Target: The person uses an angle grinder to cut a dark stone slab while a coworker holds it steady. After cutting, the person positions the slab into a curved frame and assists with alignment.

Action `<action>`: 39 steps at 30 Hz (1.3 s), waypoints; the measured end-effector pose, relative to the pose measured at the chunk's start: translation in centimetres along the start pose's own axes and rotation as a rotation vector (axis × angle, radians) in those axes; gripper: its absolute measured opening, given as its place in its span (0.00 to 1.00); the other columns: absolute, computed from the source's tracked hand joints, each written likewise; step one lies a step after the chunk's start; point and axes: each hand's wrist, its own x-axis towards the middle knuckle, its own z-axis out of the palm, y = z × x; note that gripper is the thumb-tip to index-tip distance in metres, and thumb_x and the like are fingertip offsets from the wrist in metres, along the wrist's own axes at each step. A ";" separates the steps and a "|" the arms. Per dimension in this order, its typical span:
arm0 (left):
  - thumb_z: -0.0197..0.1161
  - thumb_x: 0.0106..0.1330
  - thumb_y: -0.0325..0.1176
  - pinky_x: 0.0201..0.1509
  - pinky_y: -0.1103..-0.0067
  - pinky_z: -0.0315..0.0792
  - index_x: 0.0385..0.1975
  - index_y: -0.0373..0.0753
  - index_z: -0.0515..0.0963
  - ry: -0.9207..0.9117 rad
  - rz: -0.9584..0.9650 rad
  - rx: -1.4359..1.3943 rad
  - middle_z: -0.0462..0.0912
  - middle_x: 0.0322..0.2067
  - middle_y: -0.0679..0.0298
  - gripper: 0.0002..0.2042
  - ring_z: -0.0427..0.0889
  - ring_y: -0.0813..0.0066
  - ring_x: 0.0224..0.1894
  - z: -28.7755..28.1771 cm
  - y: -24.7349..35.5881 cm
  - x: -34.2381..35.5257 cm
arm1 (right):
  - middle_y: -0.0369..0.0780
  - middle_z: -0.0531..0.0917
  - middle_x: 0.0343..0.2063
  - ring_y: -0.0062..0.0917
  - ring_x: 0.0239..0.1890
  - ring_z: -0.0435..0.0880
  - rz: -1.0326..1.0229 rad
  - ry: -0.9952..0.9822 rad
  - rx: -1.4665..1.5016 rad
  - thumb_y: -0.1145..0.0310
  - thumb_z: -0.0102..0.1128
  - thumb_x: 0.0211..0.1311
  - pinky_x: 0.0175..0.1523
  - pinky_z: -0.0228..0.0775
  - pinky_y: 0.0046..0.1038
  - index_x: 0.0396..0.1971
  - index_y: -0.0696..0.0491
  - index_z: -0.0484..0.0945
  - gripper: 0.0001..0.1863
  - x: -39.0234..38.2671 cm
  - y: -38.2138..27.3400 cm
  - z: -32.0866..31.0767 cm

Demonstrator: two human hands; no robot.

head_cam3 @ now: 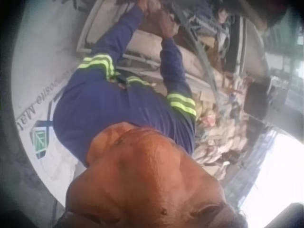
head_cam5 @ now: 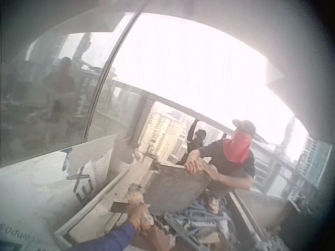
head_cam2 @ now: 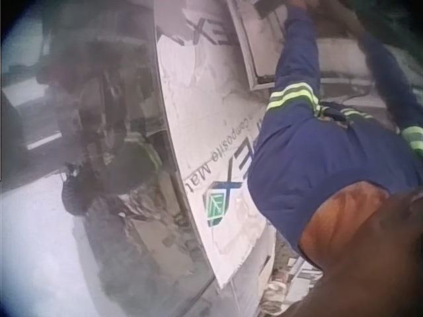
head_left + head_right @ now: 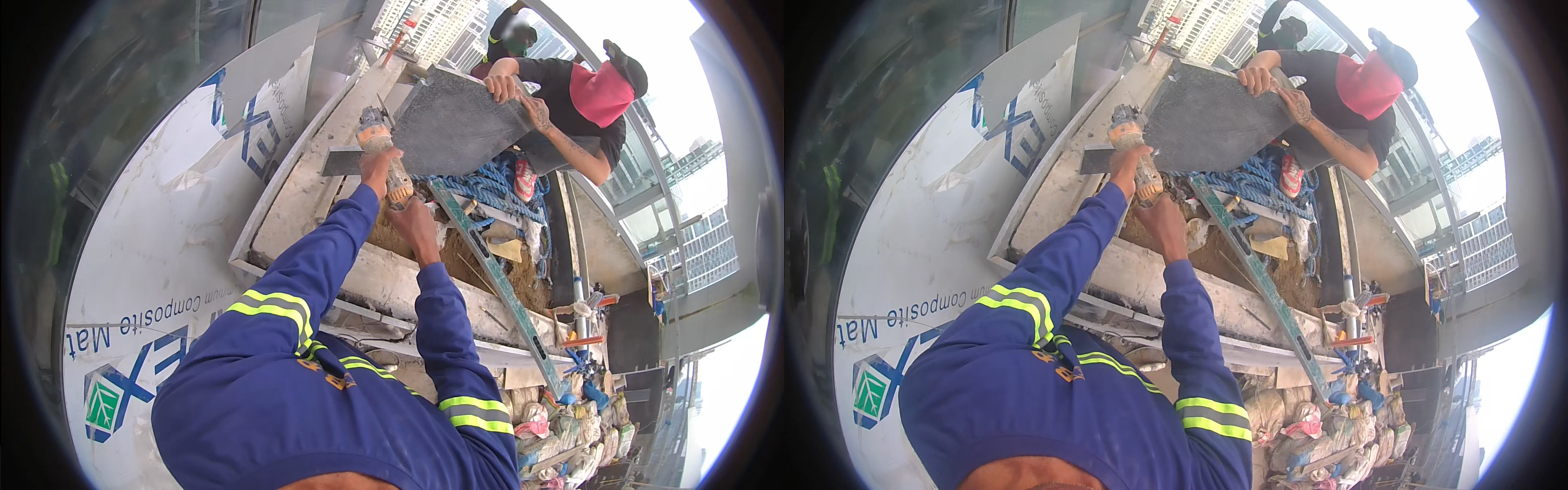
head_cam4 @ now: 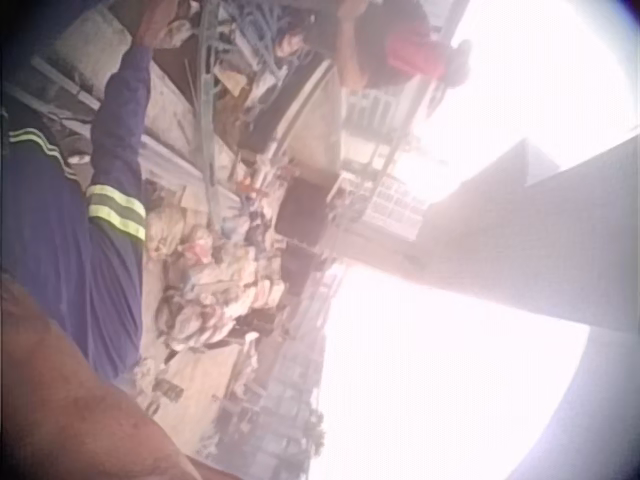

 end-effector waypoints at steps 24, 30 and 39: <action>0.73 0.48 0.27 0.33 0.65 0.77 0.35 0.33 0.79 0.016 0.045 0.167 0.80 0.30 0.59 0.14 0.81 0.64 0.28 -0.1 0.3 0.3 | 0.59 0.86 0.38 0.51 0.44 0.87 0.039 -0.102 0.163 0.53 0.71 0.46 0.51 0.77 0.44 0.41 0.66 0.81 0.31 1.1 0.8 1.6; 0.73 0.48 0.27 0.33 0.65 0.77 0.35 0.32 0.79 0.005 0.024 0.167 0.81 0.30 0.58 0.14 0.81 0.64 0.28 -0.2 0.2 0.9 | 0.59 0.86 0.38 0.51 0.44 0.87 0.045 -0.123 0.177 0.54 0.71 0.45 0.51 0.77 0.44 0.41 0.67 0.81 0.31 1.5 0.8 2.1; 0.73 0.49 0.25 0.30 0.67 0.76 0.31 0.32 0.78 0.012 0.037 0.178 0.81 0.28 0.59 0.12 0.80 0.66 0.24 0.1 0.1 0.0 | 0.56 0.84 0.24 0.41 0.28 0.88 -0.050 0.030 0.244 0.58 0.69 0.48 0.36 0.77 0.39 0.32 0.69 0.80 0.25 0.8 1.5 2.9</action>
